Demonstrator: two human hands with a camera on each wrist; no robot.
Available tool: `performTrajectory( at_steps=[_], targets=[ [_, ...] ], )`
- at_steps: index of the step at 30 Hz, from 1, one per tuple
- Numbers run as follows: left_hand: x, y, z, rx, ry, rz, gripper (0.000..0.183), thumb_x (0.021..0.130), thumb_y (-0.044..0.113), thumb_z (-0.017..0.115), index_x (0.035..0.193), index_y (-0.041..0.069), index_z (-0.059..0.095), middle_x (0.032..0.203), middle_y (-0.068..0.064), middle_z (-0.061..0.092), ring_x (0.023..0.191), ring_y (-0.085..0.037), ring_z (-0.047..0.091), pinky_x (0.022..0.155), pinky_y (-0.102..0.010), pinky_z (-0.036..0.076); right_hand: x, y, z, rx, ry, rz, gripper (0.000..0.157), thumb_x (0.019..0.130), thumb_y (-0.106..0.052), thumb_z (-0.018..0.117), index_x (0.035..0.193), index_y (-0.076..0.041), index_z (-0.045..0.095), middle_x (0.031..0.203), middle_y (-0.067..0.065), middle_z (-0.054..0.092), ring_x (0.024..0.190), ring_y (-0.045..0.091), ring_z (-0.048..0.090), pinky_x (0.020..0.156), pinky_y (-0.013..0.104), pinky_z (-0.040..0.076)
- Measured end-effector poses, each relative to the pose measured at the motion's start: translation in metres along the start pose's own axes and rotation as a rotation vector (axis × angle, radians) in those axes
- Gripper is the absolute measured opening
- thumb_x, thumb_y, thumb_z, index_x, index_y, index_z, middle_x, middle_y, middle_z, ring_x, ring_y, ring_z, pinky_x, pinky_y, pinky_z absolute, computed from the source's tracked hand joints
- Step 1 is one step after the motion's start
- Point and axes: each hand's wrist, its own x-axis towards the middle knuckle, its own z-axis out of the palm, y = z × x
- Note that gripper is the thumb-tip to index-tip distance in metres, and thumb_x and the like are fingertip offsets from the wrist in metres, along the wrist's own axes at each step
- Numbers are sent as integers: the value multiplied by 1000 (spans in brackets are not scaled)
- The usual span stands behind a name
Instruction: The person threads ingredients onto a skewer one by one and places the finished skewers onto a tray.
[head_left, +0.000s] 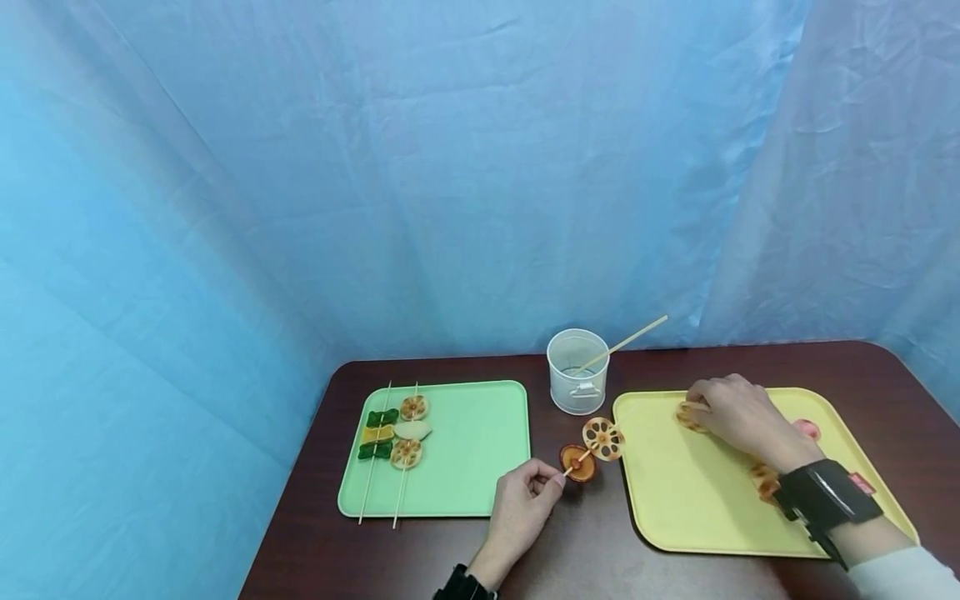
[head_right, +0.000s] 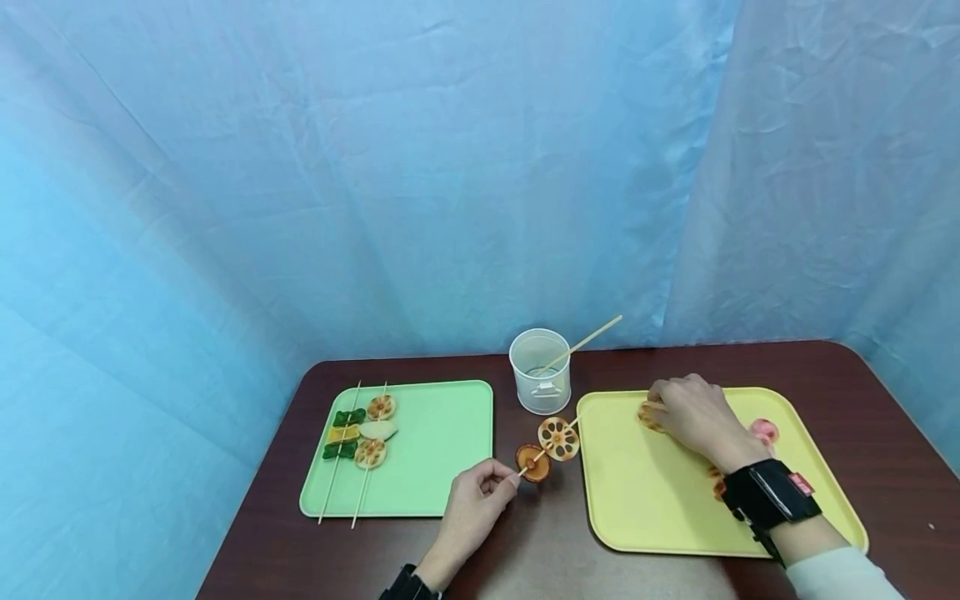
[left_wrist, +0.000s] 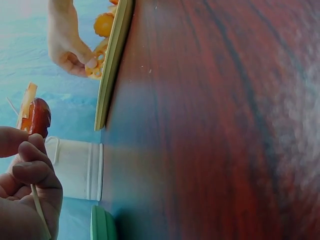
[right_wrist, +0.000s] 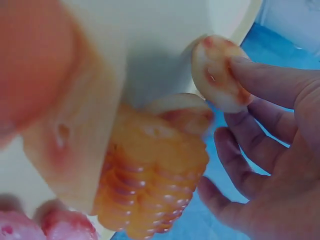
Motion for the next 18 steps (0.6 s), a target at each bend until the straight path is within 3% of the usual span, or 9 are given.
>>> performTrajectory(
  at_steps=[3, 8, 13, 18],
  targets=[
    [0, 0, 0, -3, 0, 2, 7, 93, 14, 72, 88, 10, 75, 69, 11, 60, 55, -2, 50, 51, -18, 40, -1, -4, -2, 51, -13, 21, 16, 95, -22, 76, 100, -7, 75, 89, -1, 69, 76, 16, 58, 66, 37, 46],
    [0, -1, 1, -5, 1, 3, 10, 94, 14, 72, 90, 6, 75, 69, 11, 61, 55, -2, 51, 52, -18, 40, -6, -10, -5, 75, 30, 38, 14, 94, -19, 77, 100, -7, 75, 89, -1, 68, 72, 14, 52, 64, 34, 43],
    [-1, 0, 0, -8, -2, 3, 11, 94, 15, 72, 90, 5, 75, 69, 11, 61, 56, -2, 51, 53, -18, 41, -12, -19, -10, 97, 78, 46, 17, 91, -14, 78, 104, -4, 74, 94, 5, 70, 77, 17, 58, 66, 37, 47],
    [-1, 0, 0, -10, -2, 8, 9, 94, 14, 72, 90, 6, 75, 69, 11, 61, 56, -2, 51, 53, -18, 40, -21, -29, -17, 221, 131, 96, 18, 95, -13, 75, 110, -4, 71, 98, 7, 71, 87, 25, 67, 67, 35, 52]
  ],
)
